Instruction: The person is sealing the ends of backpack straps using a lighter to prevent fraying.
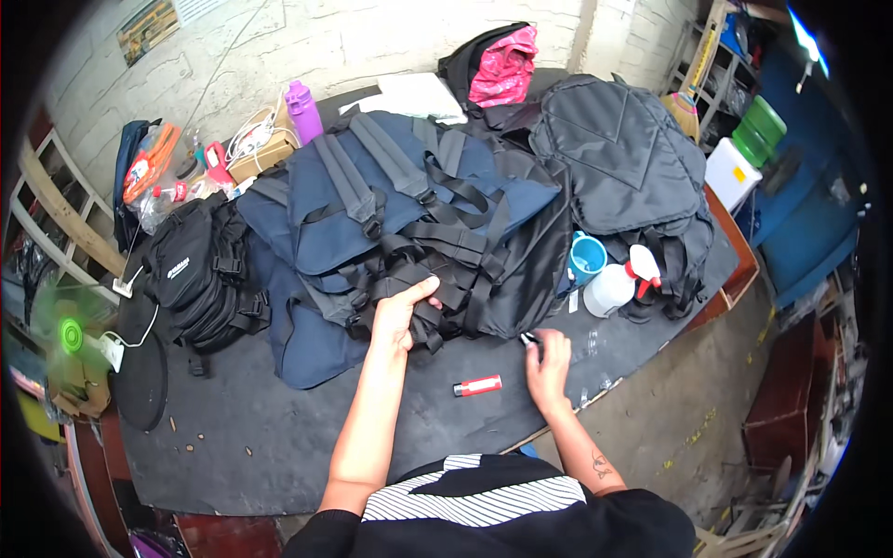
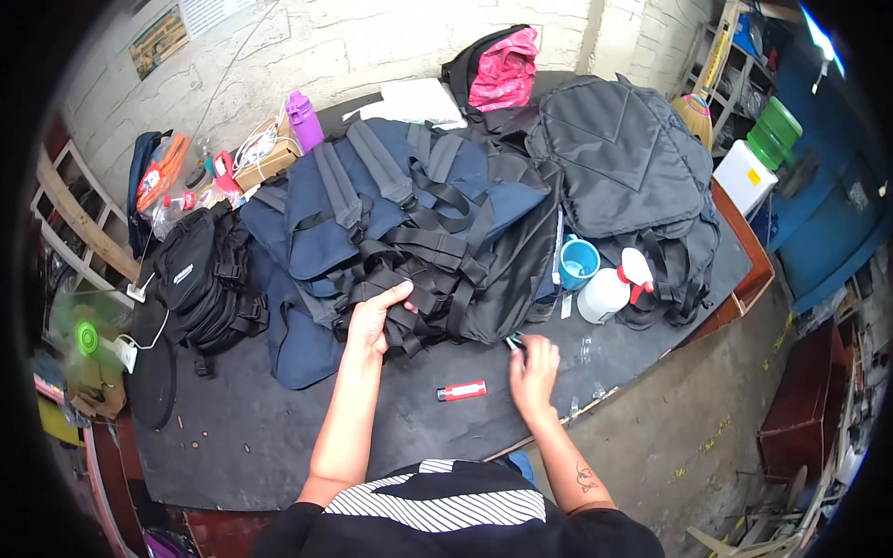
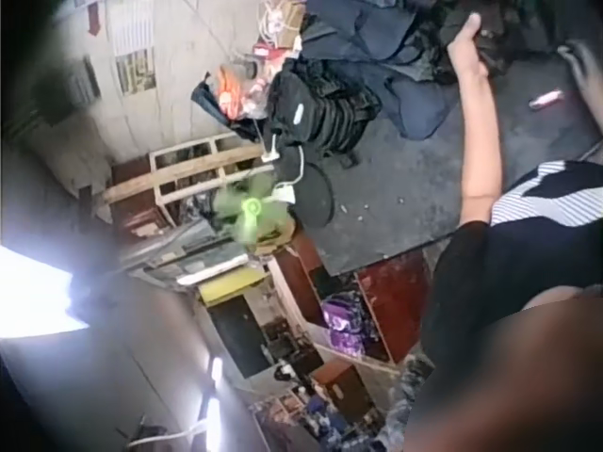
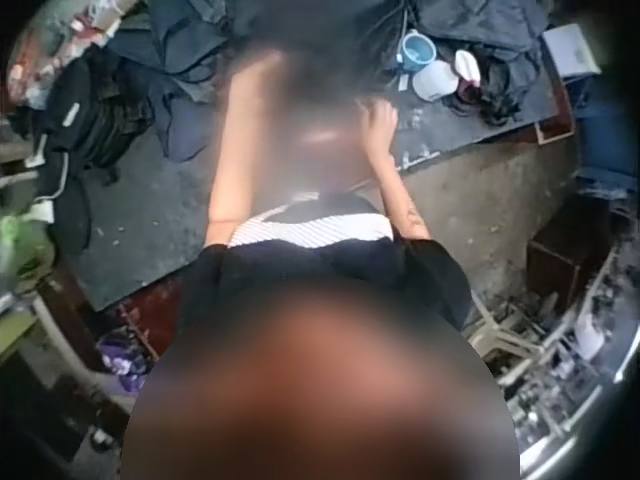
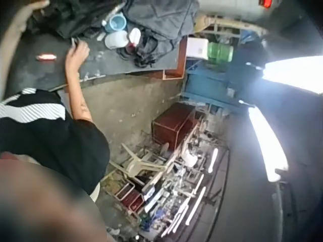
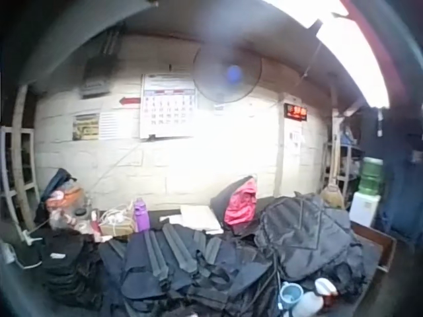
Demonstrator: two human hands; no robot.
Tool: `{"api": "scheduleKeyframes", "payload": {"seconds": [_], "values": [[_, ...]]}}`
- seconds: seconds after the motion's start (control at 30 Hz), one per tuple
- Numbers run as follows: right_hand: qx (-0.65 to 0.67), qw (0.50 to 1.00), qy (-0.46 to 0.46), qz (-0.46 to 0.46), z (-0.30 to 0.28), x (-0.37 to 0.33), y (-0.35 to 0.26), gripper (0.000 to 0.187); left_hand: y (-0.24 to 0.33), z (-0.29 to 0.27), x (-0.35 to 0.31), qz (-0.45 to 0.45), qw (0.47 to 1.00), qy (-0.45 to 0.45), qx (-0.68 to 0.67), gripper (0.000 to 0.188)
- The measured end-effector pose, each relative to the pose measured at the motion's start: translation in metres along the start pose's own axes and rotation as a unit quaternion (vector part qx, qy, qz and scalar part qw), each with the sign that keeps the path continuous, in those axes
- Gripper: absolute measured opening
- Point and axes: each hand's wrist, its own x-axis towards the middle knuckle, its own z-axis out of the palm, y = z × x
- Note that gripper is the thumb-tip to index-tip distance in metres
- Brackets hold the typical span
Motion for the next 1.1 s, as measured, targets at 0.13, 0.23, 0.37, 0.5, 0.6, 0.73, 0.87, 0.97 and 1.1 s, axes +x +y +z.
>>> {"api": "scheduleKeyframes", "payload": {"seconds": [0.13,0.23,0.37,0.5,0.6,0.73,0.87,0.97,1.1], "values": [[-0.039,0.998,-0.056,0.018,0.002,0.01,0.024,0.02,0.002,0.005,-0.003,-0.005,1.0,-0.012,-0.002,0.01],[-0.048,0.989,-0.129,0.054,-0.001,0.018,0.032,0.019,0.003,0.003,-0.004,-0.011,1.0,-0.013,-0.006,0.008],[-0.078,0.972,-0.193,0.11,-0.032,0.028,0.04,0.017,0.003,-0.003,-0.004,-0.005,1.0,-0.022,0.006,0.011],[-0.002,0.908,-0.371,0.194,-0.118,0.065,0.004,0.01,0.005,-0.006,-0.004,0.004,0.999,-0.037,0.019,0.018],[0.143,0.912,-0.365,0.12,-0.148,0.087,-0.044,0.029,0.001,-0.009,0.001,-0.006,0.999,-0.044,0.021,0.017],[0.264,0.945,-0.193,-0.001,-0.099,0.097,-0.096,0.033,0.001,-0.008,0.003,-0.029,0.999,-0.039,-0.007,0.013],[0.209,0.968,-0.088,-0.104,-0.035,0.098,-0.103,0.033,0.0,-0.006,0.003,-0.031,0.998,-0.047,-0.002,0.016],[0.133,0.976,-0.041,-0.166,-0.013,0.103,-0.104,0.028,0.0,-0.006,0.002,-0.036,0.999,-0.025,0.007,0.016],[0.126,0.976,-0.035,-0.173,-0.005,0.102,-0.106,0.026,0.0,-0.004,0.002,-0.02,1.0,-0.021,0.003,0.017]]}}
